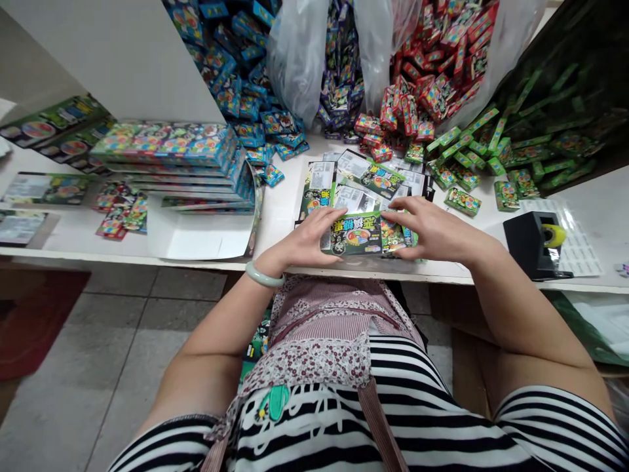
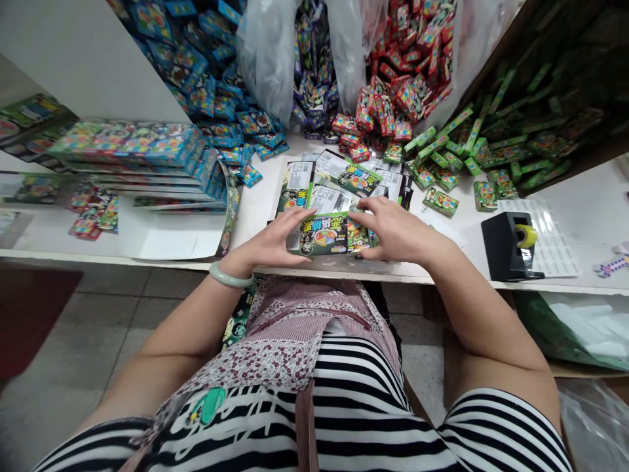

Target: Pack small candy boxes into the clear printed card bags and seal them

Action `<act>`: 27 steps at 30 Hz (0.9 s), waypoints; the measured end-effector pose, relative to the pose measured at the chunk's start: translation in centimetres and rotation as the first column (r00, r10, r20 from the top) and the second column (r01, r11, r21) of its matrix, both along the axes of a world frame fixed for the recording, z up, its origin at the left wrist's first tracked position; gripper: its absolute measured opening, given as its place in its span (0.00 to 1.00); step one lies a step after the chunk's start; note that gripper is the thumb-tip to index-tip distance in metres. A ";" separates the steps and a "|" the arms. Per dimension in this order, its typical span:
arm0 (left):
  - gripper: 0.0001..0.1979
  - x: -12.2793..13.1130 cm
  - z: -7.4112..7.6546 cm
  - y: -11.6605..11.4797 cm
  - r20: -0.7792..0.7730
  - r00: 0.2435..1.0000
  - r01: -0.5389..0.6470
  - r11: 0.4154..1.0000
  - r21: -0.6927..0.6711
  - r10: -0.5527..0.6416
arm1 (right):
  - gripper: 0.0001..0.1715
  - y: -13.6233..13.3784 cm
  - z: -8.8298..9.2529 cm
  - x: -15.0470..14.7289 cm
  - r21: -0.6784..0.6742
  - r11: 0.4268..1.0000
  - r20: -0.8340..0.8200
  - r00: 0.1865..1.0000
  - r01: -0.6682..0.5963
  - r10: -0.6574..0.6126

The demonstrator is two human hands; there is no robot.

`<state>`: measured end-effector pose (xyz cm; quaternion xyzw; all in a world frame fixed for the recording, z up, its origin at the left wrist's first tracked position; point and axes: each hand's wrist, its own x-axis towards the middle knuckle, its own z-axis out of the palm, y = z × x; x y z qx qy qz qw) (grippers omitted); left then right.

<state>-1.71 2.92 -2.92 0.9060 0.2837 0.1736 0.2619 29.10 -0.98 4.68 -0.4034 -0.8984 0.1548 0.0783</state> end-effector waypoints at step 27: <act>0.50 -2.2 -0.4 -0.6 0.064 0.957 -0.287 0.958 0.031 0.284 | 0.25 20.0 -7.4 1.6 0.115 0.507 -0.456 0.498 0.854 -0.737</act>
